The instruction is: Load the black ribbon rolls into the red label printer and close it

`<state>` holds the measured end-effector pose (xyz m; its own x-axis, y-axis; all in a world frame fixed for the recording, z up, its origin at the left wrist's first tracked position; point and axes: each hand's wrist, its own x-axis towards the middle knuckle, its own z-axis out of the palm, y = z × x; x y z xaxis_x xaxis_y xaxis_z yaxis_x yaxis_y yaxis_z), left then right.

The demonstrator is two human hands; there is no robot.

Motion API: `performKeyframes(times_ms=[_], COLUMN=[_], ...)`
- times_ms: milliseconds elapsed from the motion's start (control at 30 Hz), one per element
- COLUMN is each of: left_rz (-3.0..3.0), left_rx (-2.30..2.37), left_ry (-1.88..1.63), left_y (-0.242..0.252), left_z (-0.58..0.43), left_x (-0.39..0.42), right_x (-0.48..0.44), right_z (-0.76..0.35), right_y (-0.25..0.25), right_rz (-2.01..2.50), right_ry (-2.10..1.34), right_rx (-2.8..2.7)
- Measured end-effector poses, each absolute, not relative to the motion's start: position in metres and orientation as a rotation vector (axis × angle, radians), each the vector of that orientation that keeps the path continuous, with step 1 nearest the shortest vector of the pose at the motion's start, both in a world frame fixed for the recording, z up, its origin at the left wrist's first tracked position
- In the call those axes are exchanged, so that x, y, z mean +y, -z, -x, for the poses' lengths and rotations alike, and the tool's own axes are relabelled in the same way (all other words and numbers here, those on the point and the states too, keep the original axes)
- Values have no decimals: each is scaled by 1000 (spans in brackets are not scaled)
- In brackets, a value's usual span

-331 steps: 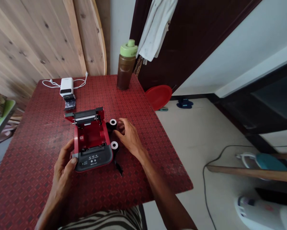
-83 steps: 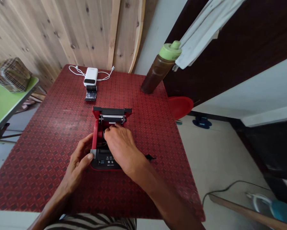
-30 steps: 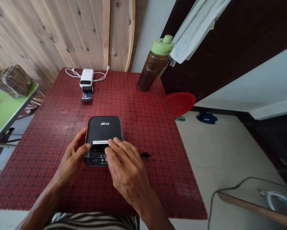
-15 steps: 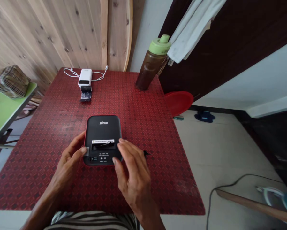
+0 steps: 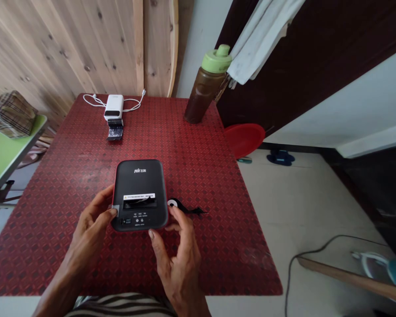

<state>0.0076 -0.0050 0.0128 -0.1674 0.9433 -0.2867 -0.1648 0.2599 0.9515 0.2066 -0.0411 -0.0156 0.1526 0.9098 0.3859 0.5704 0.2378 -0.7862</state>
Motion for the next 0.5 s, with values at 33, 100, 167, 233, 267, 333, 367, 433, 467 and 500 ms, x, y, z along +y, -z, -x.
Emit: performKeyframes(times_ms=[33, 100, 167, 233, 267, 333, 367, 433, 467, 500], left_rz=[-794, -782, -767, -743, -731, -721, -723, -735, -747, -762], left_rx=[1360, 1362, 1375, 1393, 1398, 1389, 1382, 1375, 1374, 1374], left_ry=[-1204, -1211, -1201, -1200, -1208, -1231, -1238, -1237, -1231, -1223], left_y=[-13, -14, -16, -17, -17, -16, -15, -12, -11, -10], left_z=[-9, -11, -12, -13, -14, -15, -15, -14, -14, -13], left_x=[-5, -5, -5, -5, -5, -5, -5, -5, -6, -6], right_x=[-41, -41, -41, -41, -41, -41, -42, -42, -41, -40], right_z=[-206, -206, -205, -203, -202, -201, -200, -201, -203, -206], right_y=[16, 18, 20, 22, 22, 24, 24, 24, 22, 19], right_rz=[1438, 1420, 1406, 1398, 1396, 1394, 1393, 1400, 1408, 1417], right_ry=[-446, -475, -521, -572, -597, -633, -640, -632, -616, -595], right_rx=[-1513, -1477, -1429, -1378, -1358, -1333, -1330, -1344, -1363, -1392])
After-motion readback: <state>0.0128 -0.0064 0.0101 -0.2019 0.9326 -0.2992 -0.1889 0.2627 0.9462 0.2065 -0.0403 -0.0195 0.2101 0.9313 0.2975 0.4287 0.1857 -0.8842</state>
